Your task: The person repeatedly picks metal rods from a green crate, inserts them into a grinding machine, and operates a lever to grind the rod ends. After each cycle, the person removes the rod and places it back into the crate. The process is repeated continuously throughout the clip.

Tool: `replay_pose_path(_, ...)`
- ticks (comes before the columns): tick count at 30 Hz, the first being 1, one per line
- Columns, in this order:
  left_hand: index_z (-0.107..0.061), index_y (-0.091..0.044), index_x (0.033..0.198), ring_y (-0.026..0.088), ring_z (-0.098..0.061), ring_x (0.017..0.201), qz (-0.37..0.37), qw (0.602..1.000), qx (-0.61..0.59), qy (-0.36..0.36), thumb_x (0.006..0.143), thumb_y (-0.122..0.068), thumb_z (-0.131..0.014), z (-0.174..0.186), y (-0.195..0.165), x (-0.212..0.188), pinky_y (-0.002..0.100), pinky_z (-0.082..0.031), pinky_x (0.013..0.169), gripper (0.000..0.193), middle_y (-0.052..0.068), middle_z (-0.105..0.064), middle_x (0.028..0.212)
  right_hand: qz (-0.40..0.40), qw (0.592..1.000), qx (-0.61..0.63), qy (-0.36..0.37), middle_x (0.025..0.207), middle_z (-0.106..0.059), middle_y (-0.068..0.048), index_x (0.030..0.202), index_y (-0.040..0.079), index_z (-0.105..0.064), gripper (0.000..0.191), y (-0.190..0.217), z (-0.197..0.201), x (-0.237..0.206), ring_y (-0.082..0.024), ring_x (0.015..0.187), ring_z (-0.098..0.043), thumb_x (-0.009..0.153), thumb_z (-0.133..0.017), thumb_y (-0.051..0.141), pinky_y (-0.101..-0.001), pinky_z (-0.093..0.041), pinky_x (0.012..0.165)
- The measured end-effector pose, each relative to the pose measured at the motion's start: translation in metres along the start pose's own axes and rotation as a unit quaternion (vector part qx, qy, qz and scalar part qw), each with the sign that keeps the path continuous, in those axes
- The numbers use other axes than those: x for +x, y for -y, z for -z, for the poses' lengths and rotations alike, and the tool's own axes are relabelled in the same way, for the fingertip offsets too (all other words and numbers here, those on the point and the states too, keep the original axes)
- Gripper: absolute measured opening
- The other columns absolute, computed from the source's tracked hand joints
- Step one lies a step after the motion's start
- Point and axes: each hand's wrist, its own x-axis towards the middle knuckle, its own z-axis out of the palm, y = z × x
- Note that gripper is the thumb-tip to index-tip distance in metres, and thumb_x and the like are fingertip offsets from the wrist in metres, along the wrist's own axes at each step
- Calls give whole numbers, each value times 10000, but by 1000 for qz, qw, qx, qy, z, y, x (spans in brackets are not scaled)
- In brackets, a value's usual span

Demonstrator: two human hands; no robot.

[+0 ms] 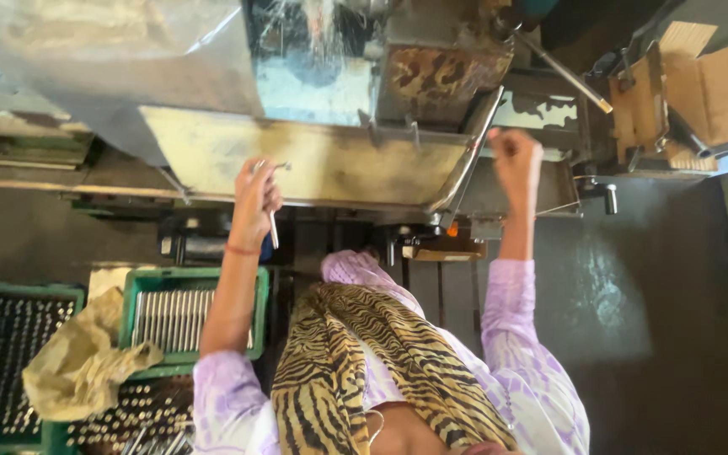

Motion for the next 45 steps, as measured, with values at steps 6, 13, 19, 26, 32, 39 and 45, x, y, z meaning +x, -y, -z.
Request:
replay_pose_path(6,-518,-161,946,58,-343,434,34,989,-56,129,988,-196,-705,-89,-56,104,257,-283,385,195,-60,-388,629,43,982,-90,-162,816,-727,-145,902,8,-701,226,-20,61,83,-224,740,-673,1001,-800,185,-358,-523,675)
replay_pose_path(13,-431,-198,1005,115,-448,433,-15,989,-88,-117,842,-133,-725,-148,-112,192,287,-378,386,343,23,-508,675,-7,947,-298,-120,798,-683,-247,829,9,-679,365,15,78,98,-478,791,-674,1016,-721,319,-555,-519,734)
replay_pose_path(19,-460,-163,1093,151,-480,430,-58,983,-43,-170,865,-110,-676,-134,-187,207,305,-341,357,318,68,-530,695,-75,946,-307,-71,845,-670,-313,891,21,-702,526,59,51,98,-563,816,-630,1154,-456,405,-638,-498,750)
replay_pose_path(26,-459,-189,1144,135,-502,485,-56,980,-61,-180,881,-110,-647,-98,-237,210,317,-379,417,333,23,-576,737,-111,933,-326,-106,812,-669,-307,890,20,-732,546,89,32,93,-555,772,-638,1141,-451,415,-632,-514,733)
replay_pose_path(32,-454,-173,1175,180,-502,562,-51,985,-41,-161,905,-112,-618,-73,-279,212,356,-378,460,321,83,-527,835,-106,931,-319,-141,760,-660,-289,854,7,-729,511,122,20,92,-534,742,-646,1112,-504,386,-621,-511,715)
replay_pose_path(39,-463,-231,1277,166,-564,621,-11,984,-39,-173,900,-111,-590,-79,-268,209,374,-417,509,415,48,-638,998,-122,925,-322,-159,732,-654,-275,822,5,-718,519,122,23,86,-519,722,-645,1103,-514,391,-612,-503,695)
replay_pose_path(45,-461,-278,1339,181,-581,739,-17,988,-31,-152,929,-172,-653,-84,-252,205,393,-509,633,465,41,-607,1019,-131,922,-327,-161,749,-664,-274,825,14,-727,527,110,28,80,-520,737,-651,1096,-517,413,-619,-507,700)
